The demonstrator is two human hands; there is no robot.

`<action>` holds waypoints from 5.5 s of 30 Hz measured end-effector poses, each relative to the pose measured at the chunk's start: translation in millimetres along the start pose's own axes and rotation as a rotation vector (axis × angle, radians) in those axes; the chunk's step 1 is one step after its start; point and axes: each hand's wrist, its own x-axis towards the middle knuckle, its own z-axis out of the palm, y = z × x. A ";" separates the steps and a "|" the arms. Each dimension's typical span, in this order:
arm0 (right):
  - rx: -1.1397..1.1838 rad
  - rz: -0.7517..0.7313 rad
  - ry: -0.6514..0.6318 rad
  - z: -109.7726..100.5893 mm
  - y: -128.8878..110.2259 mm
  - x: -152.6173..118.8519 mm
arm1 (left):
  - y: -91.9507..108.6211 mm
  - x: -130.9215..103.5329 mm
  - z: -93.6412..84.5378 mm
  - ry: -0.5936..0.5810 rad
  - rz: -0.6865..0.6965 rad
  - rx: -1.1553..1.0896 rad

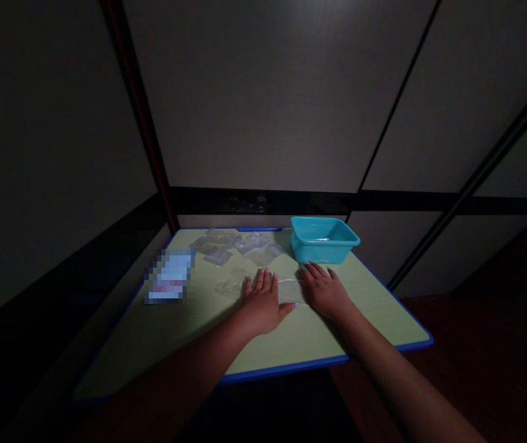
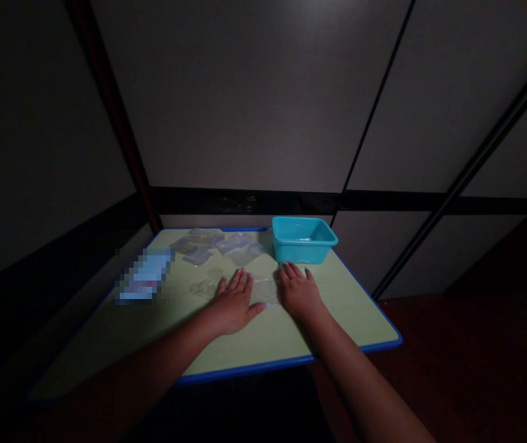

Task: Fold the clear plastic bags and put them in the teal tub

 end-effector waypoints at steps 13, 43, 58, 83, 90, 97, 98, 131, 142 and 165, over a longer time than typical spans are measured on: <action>-0.029 0.061 -0.037 -2.3 -1.4 -0.6 | 11.0 20.0 4.9 0.019 0.362 -0.082; 0.059 0.119 -0.073 3.3 1.1 0.6 | -68.8 13.9 -10.1 -0.094 -0.337 -0.029; 0.103 0.157 0.003 2.9 -0.6 0.3 | -37.2 14.6 -8.9 0.064 0.240 0.028; 0.510 -0.055 -0.181 -26.3 -86.1 -14.9 | -55.3 15.9 -8.4 -0.083 0.075 0.068; 0.477 0.047 -0.198 -24.9 -53.2 -43.4 | -54.7 15.5 -8.6 -0.127 0.046 0.036; 0.443 0.141 -0.223 -26.8 -31.5 -62.0 | -49.2 14.0 -6.1 -0.016 -0.012 0.087; 0.444 0.148 -0.216 -27.6 -32.7 -61.4 | -48.3 14.2 -6.5 0.018 0.005 0.094; 0.322 0.310 -0.098 -8.0 -9.1 -41.5 | -44.5 10.8 -8.2 -0.116 0.127 -0.021; 0.395 0.074 -0.045 -13.4 -16.4 -45.2 | -41.8 13.4 -5.8 -0.033 0.142 -0.067; 0.341 0.244 -0.190 -13.1 -16.4 -36.9 | -39.0 9.3 -4.1 -0.087 0.119 -0.022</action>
